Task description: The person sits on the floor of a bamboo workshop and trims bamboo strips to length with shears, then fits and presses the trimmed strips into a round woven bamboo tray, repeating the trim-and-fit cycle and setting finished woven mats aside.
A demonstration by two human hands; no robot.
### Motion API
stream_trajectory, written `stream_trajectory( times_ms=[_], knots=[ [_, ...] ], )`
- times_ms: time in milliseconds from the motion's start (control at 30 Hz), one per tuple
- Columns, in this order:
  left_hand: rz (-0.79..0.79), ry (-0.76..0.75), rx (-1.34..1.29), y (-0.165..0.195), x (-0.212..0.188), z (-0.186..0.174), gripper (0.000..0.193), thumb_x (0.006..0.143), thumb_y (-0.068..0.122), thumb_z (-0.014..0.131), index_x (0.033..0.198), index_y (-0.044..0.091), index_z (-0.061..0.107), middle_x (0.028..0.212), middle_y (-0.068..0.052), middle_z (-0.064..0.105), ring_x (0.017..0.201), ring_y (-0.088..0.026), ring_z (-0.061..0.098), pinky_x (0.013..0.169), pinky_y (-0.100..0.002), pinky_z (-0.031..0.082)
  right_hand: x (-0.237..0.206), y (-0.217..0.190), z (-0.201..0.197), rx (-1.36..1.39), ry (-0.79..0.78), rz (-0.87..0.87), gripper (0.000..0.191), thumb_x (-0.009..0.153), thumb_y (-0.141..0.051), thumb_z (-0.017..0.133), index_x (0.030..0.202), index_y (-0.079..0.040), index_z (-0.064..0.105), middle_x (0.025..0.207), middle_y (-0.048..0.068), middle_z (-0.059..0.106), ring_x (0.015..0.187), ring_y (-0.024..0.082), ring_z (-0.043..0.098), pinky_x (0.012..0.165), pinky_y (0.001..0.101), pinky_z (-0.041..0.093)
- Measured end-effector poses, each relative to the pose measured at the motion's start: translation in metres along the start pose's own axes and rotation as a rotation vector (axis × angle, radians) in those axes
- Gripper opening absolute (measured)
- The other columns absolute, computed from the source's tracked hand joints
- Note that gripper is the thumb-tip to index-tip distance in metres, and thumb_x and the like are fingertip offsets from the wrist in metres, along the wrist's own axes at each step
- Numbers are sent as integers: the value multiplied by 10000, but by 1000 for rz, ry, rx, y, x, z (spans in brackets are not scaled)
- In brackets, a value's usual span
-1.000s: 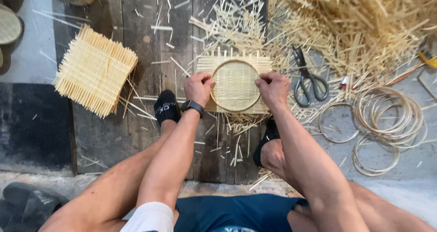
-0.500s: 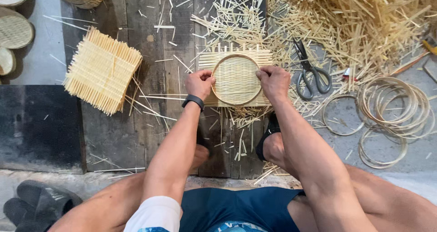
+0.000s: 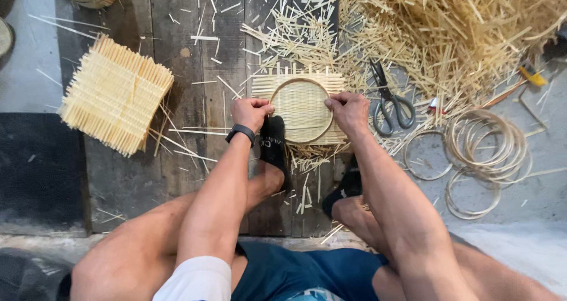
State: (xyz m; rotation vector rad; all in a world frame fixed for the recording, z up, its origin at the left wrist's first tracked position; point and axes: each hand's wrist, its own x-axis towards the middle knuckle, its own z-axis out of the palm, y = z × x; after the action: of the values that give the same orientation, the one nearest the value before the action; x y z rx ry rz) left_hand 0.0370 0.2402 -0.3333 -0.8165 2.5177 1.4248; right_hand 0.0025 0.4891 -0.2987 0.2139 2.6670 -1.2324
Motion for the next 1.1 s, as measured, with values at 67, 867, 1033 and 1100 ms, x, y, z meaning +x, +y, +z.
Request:
stream_trajectory(
  times_ms=[67,867,1033,1100],
  knots=[
    [-26,-1,-36,-5,-1,4,228,699,166,902,898,80,831,813,-60,800,707,-121,750,702,-278,587,3,3,0,7,-32,13,227,793,-213,869,968,-78,816,806,115,775,714,175,733,718,320,576],
    [530,-133,-185,8,49,53,307,968,270,743,1235,118,739,1060,-48,743,952,-195,688,858,-326,547,-33,4,87,-1029,-121,-908,937,869,-483,708,1532,83,364,1594,355,265,1519,534,170,1270,626,115],
    [452,-177,-272,4,50,59,212,996,254,736,1132,99,788,1041,-66,711,919,-190,705,786,-307,561,-35,3,80,-778,-268,-829,936,773,-453,698,1460,128,442,1535,363,340,1444,540,296,1191,628,222],
    [443,-183,-257,5,52,58,228,982,255,727,1126,93,799,1046,-89,673,896,-210,678,765,-320,559,-27,-7,62,-659,-304,-824,936,681,-438,747,1375,144,512,1449,362,424,1364,533,395,1123,619,302]
  ],
)
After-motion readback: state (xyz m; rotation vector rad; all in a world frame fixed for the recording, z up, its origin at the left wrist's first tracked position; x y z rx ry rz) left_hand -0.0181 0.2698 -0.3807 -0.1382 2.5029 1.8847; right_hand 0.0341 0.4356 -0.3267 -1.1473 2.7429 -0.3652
